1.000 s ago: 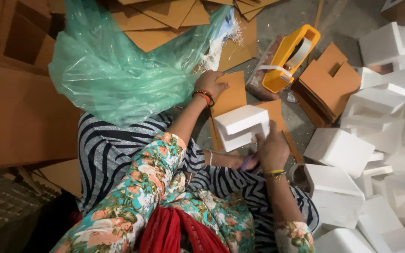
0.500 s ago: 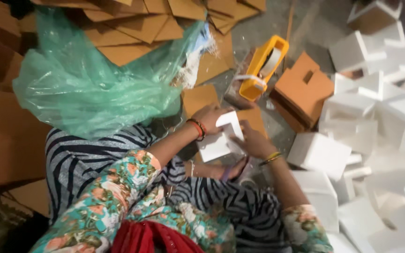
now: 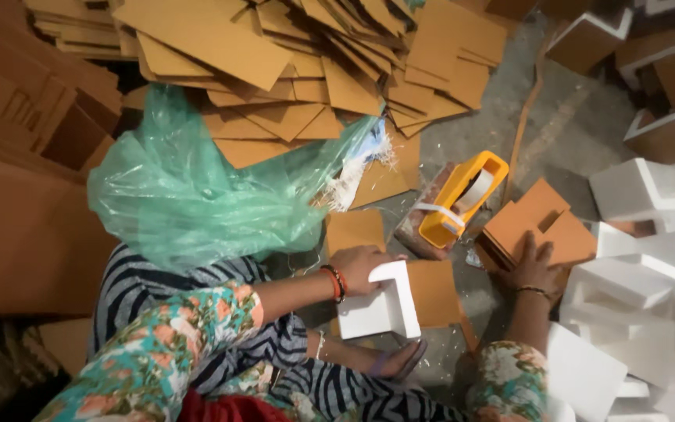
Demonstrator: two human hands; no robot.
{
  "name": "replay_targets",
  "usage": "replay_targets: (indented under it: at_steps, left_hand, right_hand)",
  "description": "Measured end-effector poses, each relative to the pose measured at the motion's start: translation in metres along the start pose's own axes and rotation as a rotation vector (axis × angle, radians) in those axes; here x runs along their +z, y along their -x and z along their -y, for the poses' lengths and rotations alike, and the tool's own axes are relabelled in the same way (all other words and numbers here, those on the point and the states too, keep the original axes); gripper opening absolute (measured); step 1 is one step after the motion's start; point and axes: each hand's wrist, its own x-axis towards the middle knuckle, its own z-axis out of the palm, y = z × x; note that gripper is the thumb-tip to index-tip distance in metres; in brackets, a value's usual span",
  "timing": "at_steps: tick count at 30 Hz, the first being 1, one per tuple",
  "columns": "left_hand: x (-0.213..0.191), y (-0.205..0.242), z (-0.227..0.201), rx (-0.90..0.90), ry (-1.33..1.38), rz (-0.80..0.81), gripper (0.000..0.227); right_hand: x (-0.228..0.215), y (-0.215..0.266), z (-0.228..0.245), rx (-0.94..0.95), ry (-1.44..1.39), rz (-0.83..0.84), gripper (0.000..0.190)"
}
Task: The person sits on the floor and assembles small cardboard boxes by inserting white foam inserts into the flaps. They use a handheld tape dispenser to seal the boxes and place the finished units into a pile.
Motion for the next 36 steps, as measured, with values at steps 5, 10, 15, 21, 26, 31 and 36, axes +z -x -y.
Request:
replay_targets:
  at_steps: [5, 10, 15, 21, 26, 31, 36]
  left_hand:
    - [-0.001, 0.001, 0.001, -0.05, -0.026, 0.044, 0.069]
    - [0.007, -0.005, 0.012, 0.031, -0.018, 0.044, 0.072]
    - [0.008, 0.0, 0.013, 0.032, -0.047, 0.063, 0.077]
    - [0.012, -0.002, 0.019, 0.034, -0.056, 0.047, 0.077]
    - [0.012, -0.009, 0.02, 0.003, -0.1, 0.074, 0.078]
    - [0.009, -0.009, 0.018, -0.002, -0.062, 0.087, 0.077]
    - [0.009, -0.004, 0.013, 0.002, -0.077, 0.06, 0.074]
  right_hand:
    - [0.026, 0.024, -0.024, -0.239, 0.134, -0.212, 0.104]
    - [0.071, 0.058, -0.039, 0.014, 0.047, 0.05, 0.025]
    - [0.045, 0.094, -0.021, -0.164, 0.227, -0.186, 0.087]
    - [0.016, 0.098, 0.017, -0.314, 0.19, -0.172, 0.104]
    - [0.023, 0.085, 0.025, -0.294, 0.248, -0.241, 0.098]
    - [0.02, 0.038, -0.014, -0.158, 0.019, -0.335, 0.031]
    - [0.001, 0.068, -0.014, -0.42, -0.268, -0.295, 0.082]
